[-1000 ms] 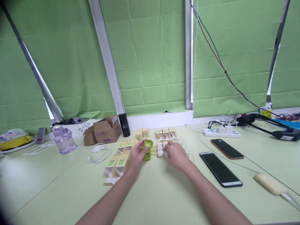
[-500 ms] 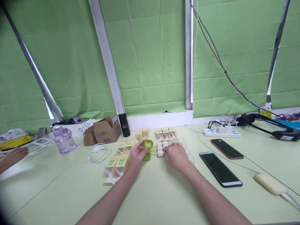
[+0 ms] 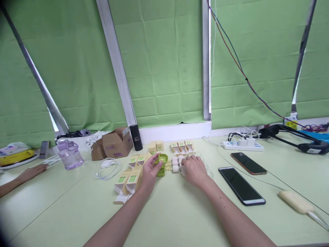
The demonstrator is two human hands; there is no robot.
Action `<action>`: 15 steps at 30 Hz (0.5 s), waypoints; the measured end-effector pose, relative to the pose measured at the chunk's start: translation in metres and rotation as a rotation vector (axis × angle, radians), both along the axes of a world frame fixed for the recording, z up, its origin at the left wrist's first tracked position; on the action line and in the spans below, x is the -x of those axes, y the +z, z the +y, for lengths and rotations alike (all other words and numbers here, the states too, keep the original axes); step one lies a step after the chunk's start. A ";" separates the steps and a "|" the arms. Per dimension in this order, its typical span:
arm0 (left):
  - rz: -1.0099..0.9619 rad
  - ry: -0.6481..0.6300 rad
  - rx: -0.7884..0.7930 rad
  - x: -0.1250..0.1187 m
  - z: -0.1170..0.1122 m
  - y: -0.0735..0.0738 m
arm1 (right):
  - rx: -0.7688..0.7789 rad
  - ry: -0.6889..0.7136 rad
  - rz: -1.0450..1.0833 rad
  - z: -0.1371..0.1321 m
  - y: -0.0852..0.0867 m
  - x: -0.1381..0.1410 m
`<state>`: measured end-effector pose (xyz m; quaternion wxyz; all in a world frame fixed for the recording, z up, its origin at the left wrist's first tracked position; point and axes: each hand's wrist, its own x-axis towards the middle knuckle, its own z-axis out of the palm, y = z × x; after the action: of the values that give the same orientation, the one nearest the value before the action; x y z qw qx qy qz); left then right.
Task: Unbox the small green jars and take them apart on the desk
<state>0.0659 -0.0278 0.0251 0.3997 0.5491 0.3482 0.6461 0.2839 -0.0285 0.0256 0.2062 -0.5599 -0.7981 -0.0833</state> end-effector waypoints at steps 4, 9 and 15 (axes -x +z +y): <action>-0.001 -0.004 -0.002 0.000 0.000 0.000 | -0.009 0.007 0.055 -0.001 0.004 -0.001; 0.009 -0.018 -0.007 0.001 0.000 -0.001 | -0.139 0.038 0.224 -0.006 0.008 0.007; -0.009 -0.089 0.007 -0.001 -0.001 0.000 | -0.222 0.204 0.547 -0.013 -0.003 0.029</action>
<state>0.0670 -0.0292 0.0247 0.4318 0.5597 0.3237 0.6289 0.2544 -0.0418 0.0221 0.4805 -0.4527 -0.7511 0.0052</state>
